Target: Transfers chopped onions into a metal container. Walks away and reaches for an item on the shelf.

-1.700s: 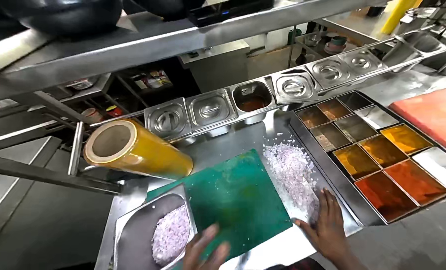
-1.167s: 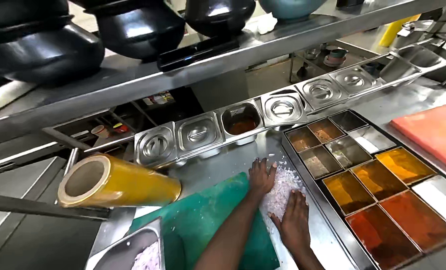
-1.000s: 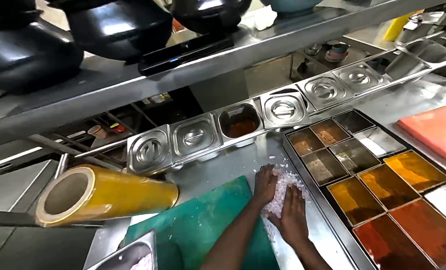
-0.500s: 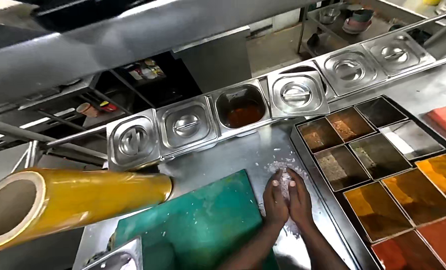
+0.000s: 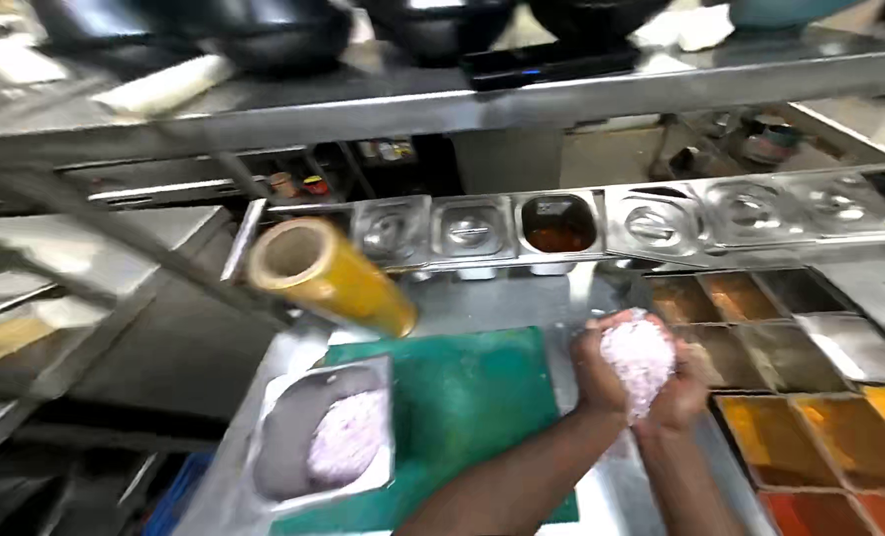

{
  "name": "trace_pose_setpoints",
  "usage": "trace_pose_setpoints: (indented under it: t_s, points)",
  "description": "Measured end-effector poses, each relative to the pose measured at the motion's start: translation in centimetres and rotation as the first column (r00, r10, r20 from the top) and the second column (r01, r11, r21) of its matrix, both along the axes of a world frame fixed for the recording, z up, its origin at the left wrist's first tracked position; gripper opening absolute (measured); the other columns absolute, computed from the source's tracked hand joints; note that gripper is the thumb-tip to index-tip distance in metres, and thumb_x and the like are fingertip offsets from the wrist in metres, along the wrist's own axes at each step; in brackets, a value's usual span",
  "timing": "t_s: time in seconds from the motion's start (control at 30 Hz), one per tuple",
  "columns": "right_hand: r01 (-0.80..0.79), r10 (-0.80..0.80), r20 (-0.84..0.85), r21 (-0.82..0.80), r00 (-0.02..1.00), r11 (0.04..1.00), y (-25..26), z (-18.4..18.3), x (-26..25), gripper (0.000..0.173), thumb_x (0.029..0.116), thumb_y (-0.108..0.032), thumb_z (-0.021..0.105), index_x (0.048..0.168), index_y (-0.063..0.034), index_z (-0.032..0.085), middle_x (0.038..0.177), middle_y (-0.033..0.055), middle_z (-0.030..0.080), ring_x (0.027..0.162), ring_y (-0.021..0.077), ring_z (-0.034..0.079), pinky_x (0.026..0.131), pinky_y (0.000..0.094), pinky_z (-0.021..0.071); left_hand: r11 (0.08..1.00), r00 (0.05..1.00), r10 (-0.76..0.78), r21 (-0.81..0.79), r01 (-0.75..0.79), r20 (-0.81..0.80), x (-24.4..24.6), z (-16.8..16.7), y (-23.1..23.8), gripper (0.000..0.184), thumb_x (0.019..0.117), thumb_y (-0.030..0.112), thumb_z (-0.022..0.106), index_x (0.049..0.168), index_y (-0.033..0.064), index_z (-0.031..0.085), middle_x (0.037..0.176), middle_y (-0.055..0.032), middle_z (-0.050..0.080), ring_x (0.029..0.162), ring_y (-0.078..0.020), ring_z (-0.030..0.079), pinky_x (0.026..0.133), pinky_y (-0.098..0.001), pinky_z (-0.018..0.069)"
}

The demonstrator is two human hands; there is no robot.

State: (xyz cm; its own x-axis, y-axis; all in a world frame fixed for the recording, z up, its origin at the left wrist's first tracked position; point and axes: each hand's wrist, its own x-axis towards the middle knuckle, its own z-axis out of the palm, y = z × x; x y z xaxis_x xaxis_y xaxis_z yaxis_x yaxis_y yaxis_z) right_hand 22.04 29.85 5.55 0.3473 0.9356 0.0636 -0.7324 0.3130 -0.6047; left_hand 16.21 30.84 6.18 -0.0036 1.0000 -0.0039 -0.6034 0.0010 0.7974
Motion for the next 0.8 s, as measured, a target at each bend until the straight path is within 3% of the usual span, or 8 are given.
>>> trace_pose_setpoints:
  t_s: [0.07, 0.17, 0.33, 0.47, 0.57, 0.7, 0.73, 0.8]
  points:
    - [-0.137, 0.134, 0.033, 0.127, 0.990, 0.982, -0.2, 3.2, -2.4, 0.055, 0.1067, -0.029, 0.014, 0.112, -0.0165, 0.068, 0.109, -0.0034, 0.074, 0.104, 0.0064, 0.069, 0.090, 0.0288, 0.0588, 0.996, 0.999, 0.037, 0.078, -0.035, -0.031, -2.8, 2.2, -0.9, 0.064, 0.1071, 0.052, 0.022, 0.129, 0.0115, 0.067, 0.123, -0.0070, 0.071, 0.111, -0.0178, 0.067, 0.096, -0.0406, 0.0552]
    - [-0.216, 0.208, 0.063, 0.178, 0.976, 0.960, -0.1, 7.1, -8.1, 0.053, 0.1068, -0.028, 0.015, 0.114, -0.0150, 0.065, 0.109, -0.0013, 0.073, 0.105, 0.0092, 0.069, 0.092, 0.0312, 0.0578, 0.943, 0.959, 0.281, 0.194, -0.269, -0.038, -7.6, 5.3, -0.6, 0.062, 0.1084, 0.039, 0.022, 0.121, 0.0014, 0.069, 0.118, -0.0122, 0.072, 0.113, -0.0211, 0.067, 0.101, -0.0419, 0.0541]
    - [-0.475, 0.480, 0.024, 0.200, 0.877, 0.857, -1.4, 8.8, -21.0, 0.047, 0.1058, -0.031, 0.021, 0.116, -0.0150, 0.064, 0.108, 0.0022, 0.072, 0.105, 0.0141, 0.068, 0.090, 0.0362, 0.0584, 0.828, 0.881, 0.472, 0.323, -0.458, 0.040, -20.3, 5.5, -2.5, 0.061, 0.1104, 0.042, 0.024, 0.126, 0.0020, 0.066, 0.119, -0.0157, 0.071, 0.112, -0.0266, 0.069, 0.096, -0.0469, 0.0580]
    - [-0.480, 0.469, 0.326, -0.051, 0.821, 0.876, -3.1, 5.5, -30.1, 0.049, 0.1067, -0.023, 0.026, 0.112, -0.0046, 0.070, 0.106, 0.0092, 0.075, 0.100, 0.0180, 0.070, 0.087, 0.0392, 0.0589, 0.801, 0.741, 0.587, 0.099, -0.591, -0.326, -30.2, 5.7, -8.4, 0.056, 0.1081, 0.056, 0.030, 0.121, 0.0170, 0.069, 0.112, -0.0031, 0.072, 0.100, -0.0150, 0.068, 0.084, -0.0409, 0.0587]
    - [-0.384, 0.442, 0.674, -0.247, 0.592, 0.890, -3.3, 4.3, -32.1, 0.044, 0.1114, -0.028, 0.038, 0.098, -0.0089, 0.075, 0.097, 0.0037, 0.075, 0.093, 0.0142, 0.068, 0.084, 0.0396, 0.0548, 0.784, 0.599, 0.488, 0.017, -0.621, -0.635, -35.0, 4.2, -10.0, 0.069, 0.1055, 0.065, 0.022, 0.113, 0.0181, 0.072, 0.111, -0.0024, 0.072, 0.099, -0.0170, 0.065, 0.081, -0.0460, 0.0534]
    - [-0.428, 0.195, 0.904, -0.015, 0.380, 0.904, -3.5, 6.8, -31.3, 0.035, 0.1079, -0.027, 0.043, 0.091, -0.0114, 0.070, 0.084, -0.0016, 0.068, 0.075, 0.0094, 0.062, 0.067, 0.0340, 0.0517, 0.842, 0.680, 0.503, 0.126, -0.524, -0.533, -36.6, 6.0, -10.7, 0.071, 0.1089, 0.056, 0.015, 0.106, 0.0096, 0.069, 0.108, -0.0027, 0.071, 0.104, -0.0126, 0.064, 0.095, -0.0371, 0.0522]
    - [-0.445, 0.102, 0.945, 0.049, 0.310, 0.894, -3.4, 6.1, -31.2, 0.033, 0.1063, -0.025, 0.043, 0.090, -0.0108, 0.068, 0.082, -0.0005, 0.066, 0.073, 0.0105, 0.062, 0.065, 0.0344, 0.0525, 0.861, 0.713, 0.469, 0.092, -0.500, -0.521, -36.7, 6.1, -10.5, 0.076, 0.1075, 0.059, 0.011, 0.108, 0.0094, 0.069, 0.111, -0.0034, 0.071, 0.107, -0.0137, 0.064, 0.096, -0.0373, 0.0513]
    - [-0.534, 0.170, 0.985, -0.125, 0.035, 0.836, -3.8, 4.4, -30.8, 0.024, 0.1048, -0.019, 0.052, 0.101, -0.0069, 0.073, 0.098, 0.0088, 0.071, 0.087, 0.0218, 0.068, 0.077, 0.0499, 0.0566, 0.913, 0.769, 0.297, -0.069, -0.403, -0.566, -36.9, 5.4, -10.9, 0.084, 0.1035, 0.068, 0.008, 0.132, 0.0117, 0.064, 0.135, -0.0060, 0.064, 0.125, -0.0200, 0.058, 0.104, -0.0474, 0.0463]
